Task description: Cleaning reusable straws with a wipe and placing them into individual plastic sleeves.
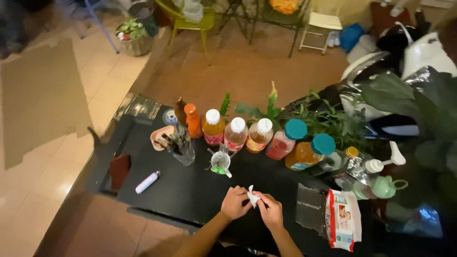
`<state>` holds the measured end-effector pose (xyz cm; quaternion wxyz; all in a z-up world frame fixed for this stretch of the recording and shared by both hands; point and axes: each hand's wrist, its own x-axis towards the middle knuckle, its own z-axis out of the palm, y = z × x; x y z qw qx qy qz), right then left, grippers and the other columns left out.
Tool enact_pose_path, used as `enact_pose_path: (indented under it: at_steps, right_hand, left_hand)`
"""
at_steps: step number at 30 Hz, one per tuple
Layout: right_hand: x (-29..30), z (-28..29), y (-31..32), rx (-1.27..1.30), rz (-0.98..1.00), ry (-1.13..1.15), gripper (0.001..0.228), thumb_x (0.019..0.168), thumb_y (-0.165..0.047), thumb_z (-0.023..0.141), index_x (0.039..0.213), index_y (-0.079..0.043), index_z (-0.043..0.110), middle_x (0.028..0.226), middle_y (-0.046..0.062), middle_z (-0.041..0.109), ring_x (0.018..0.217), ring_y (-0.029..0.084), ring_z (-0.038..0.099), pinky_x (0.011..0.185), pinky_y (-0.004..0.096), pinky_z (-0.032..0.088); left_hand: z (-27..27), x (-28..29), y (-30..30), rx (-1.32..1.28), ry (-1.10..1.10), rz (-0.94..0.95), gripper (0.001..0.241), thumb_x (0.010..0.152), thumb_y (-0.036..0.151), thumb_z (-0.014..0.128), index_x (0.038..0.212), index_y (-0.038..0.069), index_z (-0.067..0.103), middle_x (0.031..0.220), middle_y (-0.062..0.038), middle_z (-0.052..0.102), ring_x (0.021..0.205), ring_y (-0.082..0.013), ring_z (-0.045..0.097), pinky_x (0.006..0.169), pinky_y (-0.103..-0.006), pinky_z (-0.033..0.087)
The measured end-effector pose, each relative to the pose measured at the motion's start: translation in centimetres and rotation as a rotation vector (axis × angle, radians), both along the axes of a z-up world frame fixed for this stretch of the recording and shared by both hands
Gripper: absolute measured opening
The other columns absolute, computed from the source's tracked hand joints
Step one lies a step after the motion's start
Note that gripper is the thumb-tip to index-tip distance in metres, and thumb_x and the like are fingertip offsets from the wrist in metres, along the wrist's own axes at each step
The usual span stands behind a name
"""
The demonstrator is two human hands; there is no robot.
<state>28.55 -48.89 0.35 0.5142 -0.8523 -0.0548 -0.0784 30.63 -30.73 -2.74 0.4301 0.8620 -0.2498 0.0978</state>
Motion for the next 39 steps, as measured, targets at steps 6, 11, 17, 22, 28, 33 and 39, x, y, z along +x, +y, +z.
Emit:
enact_pose_path:
  at_steps: [6, 11, 17, 22, 28, 33, 39]
  right_hand:
    - [-0.8, 0.0, 2.9, 0.053, -0.136, 0.09, 0.023, 0.087, 0.0, 0.069, 0.106, -0.005, 0.079, 0.1, 0.01, 0.082, 0.087, 0.02, 0.08, 0.077, 0.031, 0.061]
    - [-0.8, -1.0, 3.9, 0.044, -0.203, 0.027, 0.023, 0.087, 0.0, 0.068, 0.108, -0.004, 0.077, 0.105, 0.011, 0.08, 0.094, 0.021, 0.079, 0.081, 0.031, 0.061]
    - [-1.3, 3.1, 4.1, 0.058, -0.128, -0.06, 0.022, 0.088, 0.002, 0.066, 0.108, -0.002, 0.076, 0.104, 0.012, 0.079, 0.096, 0.023, 0.077, 0.085, 0.033, 0.059]
    - [0.0, 4.8, 4.0, -0.016, 0.088, -0.164, 0.022, 0.088, 0.001, 0.068, 0.108, -0.003, 0.077, 0.102, 0.011, 0.079, 0.094, 0.025, 0.076, 0.085, 0.033, 0.058]
    - [0.9, 0.5, 3.0, 0.08, 0.054, -0.012, 0.022, 0.09, 0.0, 0.066, 0.109, -0.003, 0.076, 0.104, 0.012, 0.078, 0.095, 0.026, 0.077, 0.084, 0.033, 0.059]
    - [1.6, -3.8, 1.0, 0.107, 0.094, 0.095, 0.021, 0.092, -0.001, 0.065, 0.109, -0.003, 0.076, 0.106, 0.012, 0.08, 0.099, 0.023, 0.078, 0.088, 0.032, 0.059]
    - [2.7, 1.3, 0.7, 0.101, 0.018, -0.022, 0.024, 0.087, 0.001, 0.066, 0.108, -0.005, 0.076, 0.101, 0.013, 0.08, 0.09, 0.023, 0.079, 0.08, 0.031, 0.061]
  left_hand:
    - [-3.6, 1.3, 1.0, 0.016, -0.003, -0.129, 0.016, 0.078, 0.017, 0.078, 0.094, 0.014, 0.077, 0.1, -0.004, 0.069, 0.091, -0.0274, 0.061, 0.076, -0.0427, 0.045]
    - [-4.3, 2.6, 2.7, -0.03, -0.041, -0.251, 0.017, 0.084, 0.013, 0.073, 0.101, 0.011, 0.071, 0.105, -0.005, 0.07, 0.094, -0.029, 0.061, 0.079, -0.043, 0.046]
    - [-5.0, 2.1, 2.2, -0.072, 0.083, -0.263, 0.013, 0.088, 0.011, 0.067, 0.101, 0.01, 0.069, 0.094, -0.007, 0.071, 0.087, -0.0311, 0.063, 0.075, -0.0449, 0.045]
    - [-5.4, 2.2, 2.3, -0.107, -0.018, -0.272, 0.015, 0.082, 0.013, 0.064, 0.097, 0.01, 0.068, 0.097, -0.011, 0.072, 0.089, -0.0327, 0.065, 0.075, -0.0448, 0.046]
    - [-4.6, 2.3, 1.7, 0.03, 0.12, -0.229, 0.015, 0.092, 0.016, 0.063, 0.103, 0.007, 0.067, 0.096, -0.013, 0.069, 0.092, -0.0347, 0.064, 0.076, -0.047, 0.044]
    - [-5.3, 2.5, 1.5, 0.074, -0.002, -0.247, 0.025, 0.083, 0.015, 0.064, 0.105, 0.003, 0.064, 0.098, -0.018, 0.067, 0.091, -0.0388, 0.062, 0.075, -0.0474, 0.043]
    - [-2.7, 2.3, 1.6, 0.015, 0.089, -0.207, 0.012, 0.095, 0.012, 0.061, 0.104, 0.005, 0.064, 0.094, -0.014, 0.069, 0.088, -0.0353, 0.063, 0.078, -0.0463, 0.044]
